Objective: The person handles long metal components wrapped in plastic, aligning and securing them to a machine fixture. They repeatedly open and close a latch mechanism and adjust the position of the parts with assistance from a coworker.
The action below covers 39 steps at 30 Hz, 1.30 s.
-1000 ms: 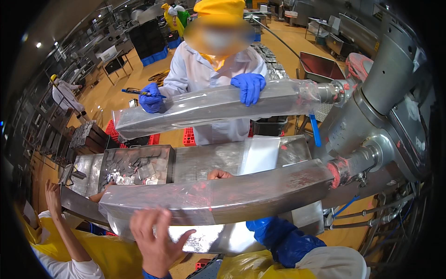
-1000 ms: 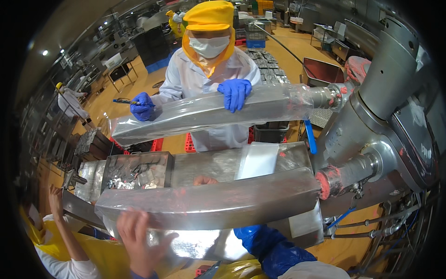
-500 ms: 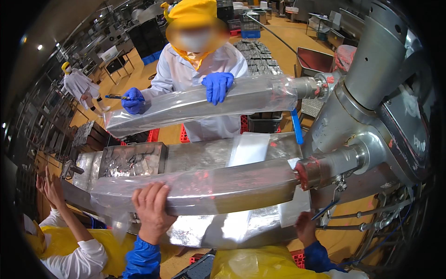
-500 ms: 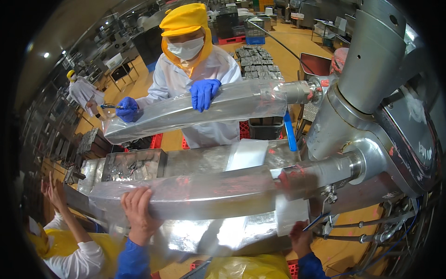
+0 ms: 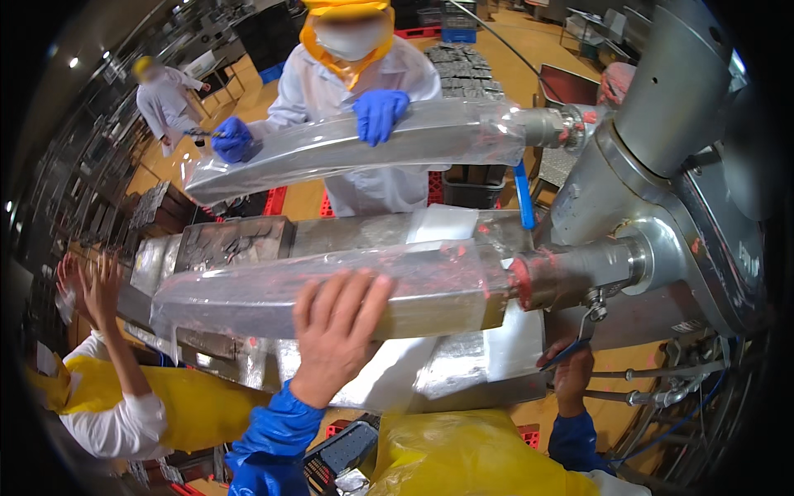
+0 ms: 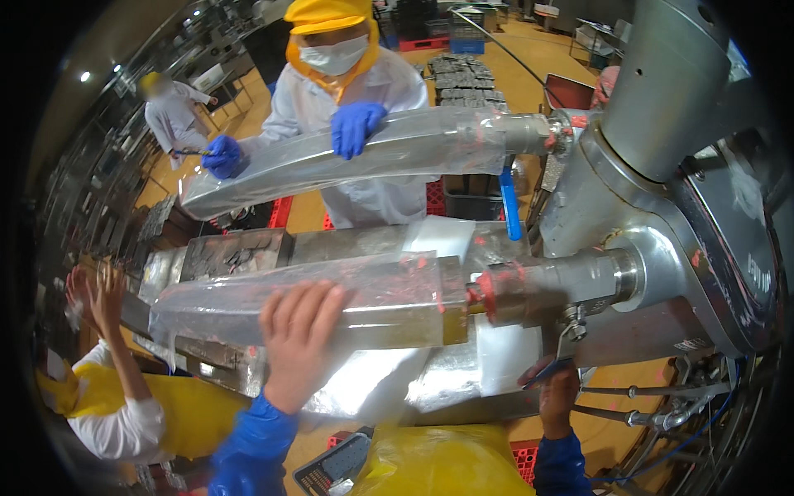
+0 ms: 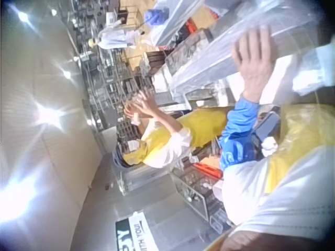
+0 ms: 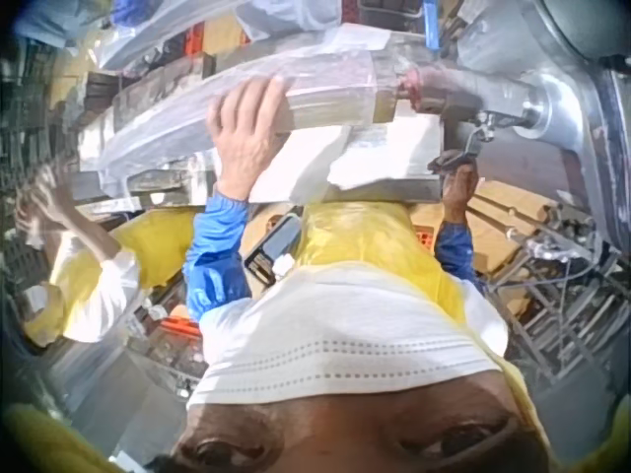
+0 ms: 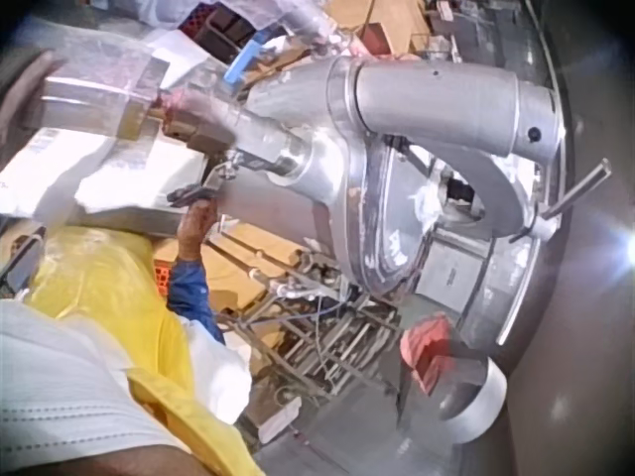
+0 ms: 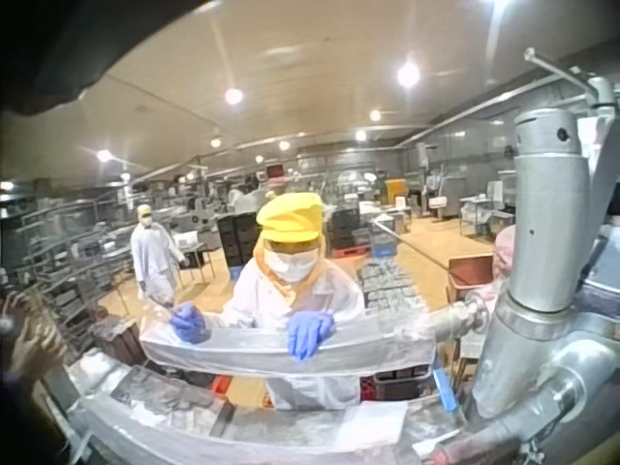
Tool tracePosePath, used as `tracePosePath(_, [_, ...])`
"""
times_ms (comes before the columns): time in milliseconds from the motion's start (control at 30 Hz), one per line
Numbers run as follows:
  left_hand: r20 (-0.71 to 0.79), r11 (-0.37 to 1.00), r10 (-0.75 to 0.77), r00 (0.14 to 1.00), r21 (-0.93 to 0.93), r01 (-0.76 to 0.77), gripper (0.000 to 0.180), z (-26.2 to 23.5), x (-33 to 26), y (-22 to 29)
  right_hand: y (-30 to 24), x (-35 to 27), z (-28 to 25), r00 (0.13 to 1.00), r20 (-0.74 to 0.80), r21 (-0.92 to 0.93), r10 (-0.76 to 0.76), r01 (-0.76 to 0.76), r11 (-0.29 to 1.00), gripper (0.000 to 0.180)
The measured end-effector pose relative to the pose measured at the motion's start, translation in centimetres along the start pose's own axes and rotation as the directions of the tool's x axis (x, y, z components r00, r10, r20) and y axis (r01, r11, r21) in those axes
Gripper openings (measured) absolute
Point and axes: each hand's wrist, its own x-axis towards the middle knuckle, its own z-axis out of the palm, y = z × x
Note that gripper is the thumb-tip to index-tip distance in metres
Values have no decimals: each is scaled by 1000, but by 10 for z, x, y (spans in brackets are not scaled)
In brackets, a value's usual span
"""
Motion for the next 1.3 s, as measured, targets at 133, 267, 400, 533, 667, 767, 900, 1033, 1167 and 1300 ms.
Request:
tracePosePath(133, [-18, 997, -53, 998, 54, 53, 66, 8, -23, -19, 27, -11, -6, 982, 55, -121, 183, -175, 977, 74])
tracePosePath(267, [-110, 995, -54, 993, 79, 63, 77, 23, -3, 21, -4, 4, 16, 968, 142, -154, 207, -185, 971, 79])
tracePosePath(400, [-105, 998, -24, 994, 62, 30, 74, 36, 34, 75, -8, 3, 19, 969, 106, -157, 223, -205, 966, 79])
tracePosePath(533, [-43, 999, 29, 999, 39, -27, 73, 32, 35, 69, -11, 4, 22, 962, 68, -78, 263, -258, 963, 80])
tracePosePath(667, [-77, 999, 40, 996, 7, -39, 75, 28, 31, 61, -8, 5, 13, 966, 135, -30, 218, -216, 976, 65])
tracePosePath(767, [-33, 995, -11, 999, 95, 14, 69, 31, 39, 82, -12, 9, 22, 958, 140, -40, 250, -247, 968, 49])
tracePosePath(900, [-44, 999, -11, 999, 31, 13, 82, 37, 43, 87, 1, 8, 10, 973, 166, -51, 163, -157, 986, 50])
tracePosePath(1033, [9, 999, -33, 999, -32, 34, 89, 28, 44, 92, 7, 11, 3, 973, 171, -52, 157, -150, 987, 69])
tracePosePath(1167, [-49, 993, -112, 992, -44, 110, 90, 31, 42, 100, 6, 13, 4, 968, 211, -113, 139, -117, 987, 71])
tracePosePath(1300, [-46, 984, -170, 984, -65, 167, 91, 30, 43, 107, -8, 9, 10, 962, 231, -96, 142, -123, 988, 70])
